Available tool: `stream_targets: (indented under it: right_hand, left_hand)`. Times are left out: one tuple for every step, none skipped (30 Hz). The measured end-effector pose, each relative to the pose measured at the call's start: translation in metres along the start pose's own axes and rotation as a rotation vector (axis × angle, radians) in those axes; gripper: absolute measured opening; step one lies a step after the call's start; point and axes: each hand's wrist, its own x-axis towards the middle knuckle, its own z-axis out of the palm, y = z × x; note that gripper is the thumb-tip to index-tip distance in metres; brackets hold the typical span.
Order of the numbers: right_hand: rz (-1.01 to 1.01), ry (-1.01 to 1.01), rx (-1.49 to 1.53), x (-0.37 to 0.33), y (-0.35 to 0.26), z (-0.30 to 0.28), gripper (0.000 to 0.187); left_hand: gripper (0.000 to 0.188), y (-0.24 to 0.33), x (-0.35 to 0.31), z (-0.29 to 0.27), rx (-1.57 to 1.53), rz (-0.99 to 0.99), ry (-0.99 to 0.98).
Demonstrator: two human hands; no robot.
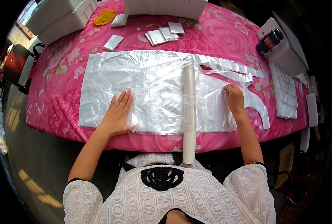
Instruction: The person wraps small rectangular items in clear plastic film. They unroll a sheet of film, place an item on it, fold the film around the item to create a packet, and set the wrapped item aside. This process is repeated multiple times on a pink floral tablecloth.
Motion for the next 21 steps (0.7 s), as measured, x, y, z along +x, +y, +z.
stream_targets:
  right_hand:
    - [0.137,0.068,-0.022,-0.002,0.015,-0.008,0.011]
    - [0.272,0.134,-0.038,0.000,0.016,-0.016,0.011]
    - [0.251,0.200,-0.008,0.000,0.014,-0.021,0.013]
    - [0.230,0.266,0.022,-0.001,0.011,-0.031,0.014]
    - [0.213,0.331,0.048,-0.002,0.000,-0.043,0.015]
    - [0.087,0.313,0.084,-0.004,-0.018,-0.047,0.019]
    - [-0.039,0.294,0.121,-0.006,-0.040,-0.047,0.022]
    - [-0.095,0.157,0.214,-0.012,-0.064,-0.046,0.027]
    - [-0.240,0.041,0.223,-0.016,-0.081,-0.045,0.034]
    - [-0.359,-0.049,0.223,-0.024,-0.092,-0.040,0.040]
    - [-0.426,-0.111,0.182,-0.031,-0.105,-0.038,0.043]
    - [-0.438,-0.176,0.218,-0.037,-0.113,-0.035,0.044]
    - [-0.429,-0.221,0.276,-0.042,-0.116,-0.029,0.044]
    - [-0.417,-0.268,0.330,-0.046,-0.119,-0.025,0.045]
    - [-0.414,-0.288,0.341,-0.047,-0.121,-0.024,0.046]
    - [-0.412,-0.309,0.352,-0.047,-0.124,-0.024,0.047]
    - [-0.408,-0.331,0.360,-0.049,-0.125,-0.023,0.048]
    - [-0.416,-0.341,0.364,-0.049,-0.126,-0.022,0.050]
    - [-0.425,-0.351,0.368,-0.049,-0.126,-0.020,0.051]
    - [-0.433,-0.357,0.370,-0.049,-0.126,-0.018,0.052]
    - [-0.440,-0.363,0.358,-0.050,-0.126,-0.017,0.054]
  left_hand:
    - [0.082,-0.001,-0.001,0.000,-0.055,0.013,0.031]
    - [0.078,0.000,-0.002,-0.001,-0.107,0.021,0.058]
    - [0.068,-0.002,-0.003,-0.005,-0.159,0.065,0.102]
    - [0.059,-0.006,-0.005,-0.013,-0.212,0.111,0.145]
    - [0.051,-0.007,-0.005,-0.016,-0.267,0.161,0.187]
    - [0.045,-0.007,-0.006,-0.015,-0.227,0.152,0.262]
    - [0.039,-0.007,-0.008,-0.012,-0.186,0.142,0.338]
    - [0.036,-0.006,-0.010,-0.010,-0.144,0.130,0.415]
    - [0.036,-0.001,-0.008,-0.011,-0.083,0.124,0.500]
    - [0.033,0.002,-0.006,-0.011,-0.083,0.115,0.541]
    - [0.031,0.004,-0.004,-0.011,-0.082,0.102,0.580]
    - [0.029,0.007,-0.004,-0.011,-0.077,0.084,0.618]
    - [0.028,0.010,-0.002,-0.012,-0.217,-0.014,0.650]
    - [0.026,0.013,0.002,-0.012,-0.363,-0.110,0.679]
    - [0.025,0.016,0.006,-0.013,-0.505,-0.212,0.708]
    - [0.024,0.018,0.010,-0.014,-0.503,-0.205,0.682]
    - [0.024,0.021,0.014,-0.014,-0.506,-0.198,0.654]
    - [0.024,0.024,0.015,-0.014,-0.508,-0.191,0.627]
    - [0.031,0.027,0.011,-0.016,-0.516,-0.191,0.380]
    - [0.037,0.029,0.011,-0.012,-0.372,-0.110,0.327]
    - [0.044,0.032,0.010,-0.007,-0.229,-0.028,0.272]
